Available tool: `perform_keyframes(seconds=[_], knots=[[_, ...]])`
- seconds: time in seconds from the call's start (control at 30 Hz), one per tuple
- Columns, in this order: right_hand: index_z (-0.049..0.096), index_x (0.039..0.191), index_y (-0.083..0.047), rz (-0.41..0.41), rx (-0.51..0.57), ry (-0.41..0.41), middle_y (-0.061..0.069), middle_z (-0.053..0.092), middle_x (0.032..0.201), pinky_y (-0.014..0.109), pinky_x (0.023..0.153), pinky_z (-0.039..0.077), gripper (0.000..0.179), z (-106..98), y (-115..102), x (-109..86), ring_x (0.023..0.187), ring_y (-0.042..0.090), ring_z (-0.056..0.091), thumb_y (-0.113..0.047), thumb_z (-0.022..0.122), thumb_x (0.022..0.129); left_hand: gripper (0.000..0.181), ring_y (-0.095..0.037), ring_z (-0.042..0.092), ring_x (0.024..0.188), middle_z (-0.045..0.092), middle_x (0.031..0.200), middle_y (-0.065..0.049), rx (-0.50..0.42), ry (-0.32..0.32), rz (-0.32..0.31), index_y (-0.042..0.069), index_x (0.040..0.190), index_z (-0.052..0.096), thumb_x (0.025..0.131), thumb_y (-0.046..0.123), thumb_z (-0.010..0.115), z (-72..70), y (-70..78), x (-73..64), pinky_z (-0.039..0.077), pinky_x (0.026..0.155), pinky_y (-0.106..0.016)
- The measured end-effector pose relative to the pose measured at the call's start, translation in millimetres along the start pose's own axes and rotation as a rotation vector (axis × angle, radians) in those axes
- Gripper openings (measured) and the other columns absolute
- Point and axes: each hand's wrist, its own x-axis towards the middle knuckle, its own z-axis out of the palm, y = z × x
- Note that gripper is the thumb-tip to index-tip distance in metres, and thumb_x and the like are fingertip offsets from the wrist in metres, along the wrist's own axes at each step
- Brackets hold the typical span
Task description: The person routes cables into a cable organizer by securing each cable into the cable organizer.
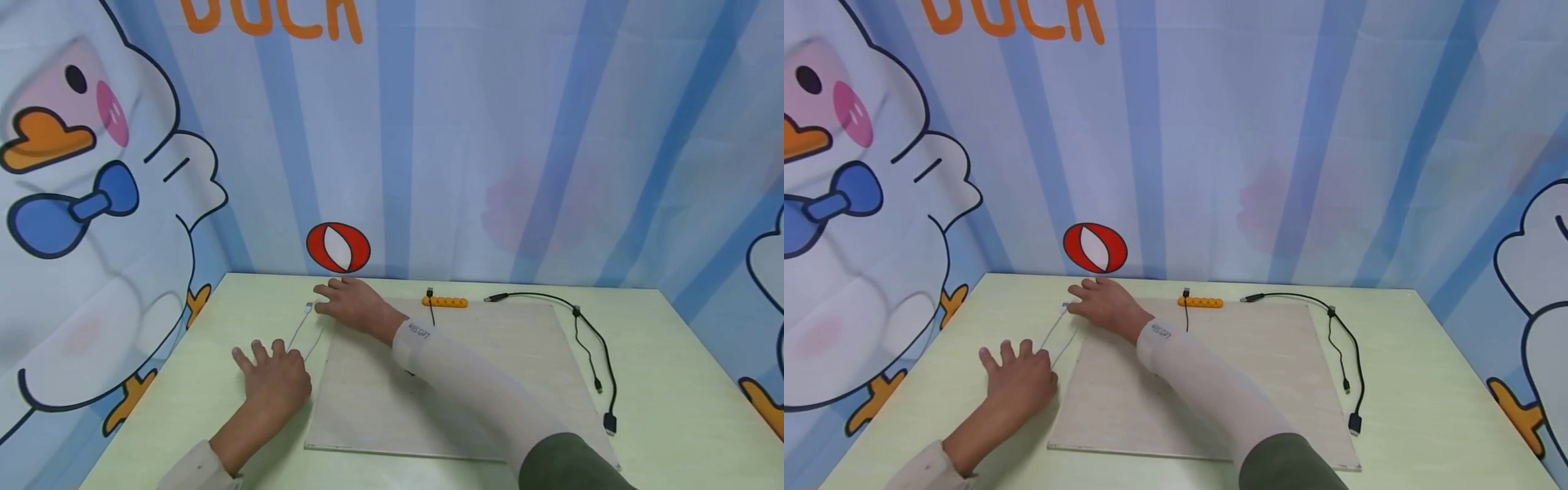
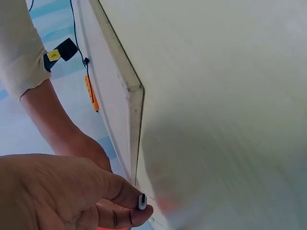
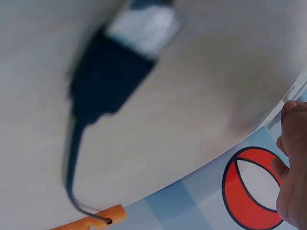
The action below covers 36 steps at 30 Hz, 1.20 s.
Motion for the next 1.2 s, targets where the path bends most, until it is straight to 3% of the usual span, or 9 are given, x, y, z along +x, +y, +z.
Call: perform_keyframes(seconds=[0.2, 0.5, 0.77, 1.0, 1.2], knots=[[0.061, 0.158, -0.036, -0.004, -0.001, -0.022, -0.003, 0.048, 0.179, 0.038, 0.134, 0.043, 0.051, 2, 8, -5.9, 0.157, 0.021, 0.055, -0.012, 0.067, 0.114, 0.023, -0.075, 0.04, 0.151, 0.06, 0.139, -0.039, 0.01, 0.002, 0.011, -0.004, 0.111, 0.076, 0.102, 0.017, 0.072, -2.5, 5.7, -0.2, 0.02, 0.122, -0.094], [0.063, 0.154, -0.036, -0.025, -0.012, -0.006, -0.003, 0.047, 0.179, 0.04, 0.135, 0.042, 0.047, 5, 15, -13.4, 0.157, 0.022, 0.057, -0.01, 0.065, 0.114, 0.025, -0.072, 0.043, 0.151, 0.063, 0.141, -0.038, 0.04, 0.018, 0.033, -0.003, 0.114, 0.077, 0.101, 0.019, 0.077, -4.6, 15.7, -4.5, 0.023, 0.122, -0.094], [0.066, 0.151, -0.036, -0.07, -0.058, 0.017, -0.004, 0.036, 0.186, 0.045, 0.142, 0.029, 0.045, 7, 23, -23.2, 0.169, 0.023, 0.042, -0.012, 0.068, 0.113, 0.026, -0.07, 0.047, 0.15, 0.065, 0.138, -0.035, 0.063, 0.054, 0.073, -0.002, 0.115, 0.078, 0.1, 0.02, 0.078, -6.0, 24.3, -9.3, 0.026, 0.121, -0.093], [0.063, 0.154, -0.039, -0.068, -0.027, -0.022, -0.006, 0.034, 0.187, 0.049, 0.142, 0.03, 0.048, 7, 27, -31.8, 0.171, 0.022, 0.039, -0.015, 0.069, 0.113, 0.025, -0.068, 0.051, 0.148, 0.068, 0.134, -0.034, 0.078, 0.098, 0.102, -0.002, 0.111, 0.079, 0.099, 0.02, 0.079, -5.1, 33.8, -12.1, 0.03, 0.12, -0.092], [0.065, 0.149, -0.039, -0.049, -0.012, -0.016, -0.006, 0.034, 0.187, 0.057, 0.14, 0.032, 0.044, 11, 29, -39.2, 0.17, 0.022, 0.04, -0.011, 0.065, 0.114, 0.025, -0.068, 0.051, 0.147, 0.068, 0.131, -0.033, 0.057, 0.115, 0.125, -0.003, 0.11, 0.079, 0.098, 0.019, 0.08, -5.8, 41.9, -14.0, 0.03, 0.119, -0.092]])
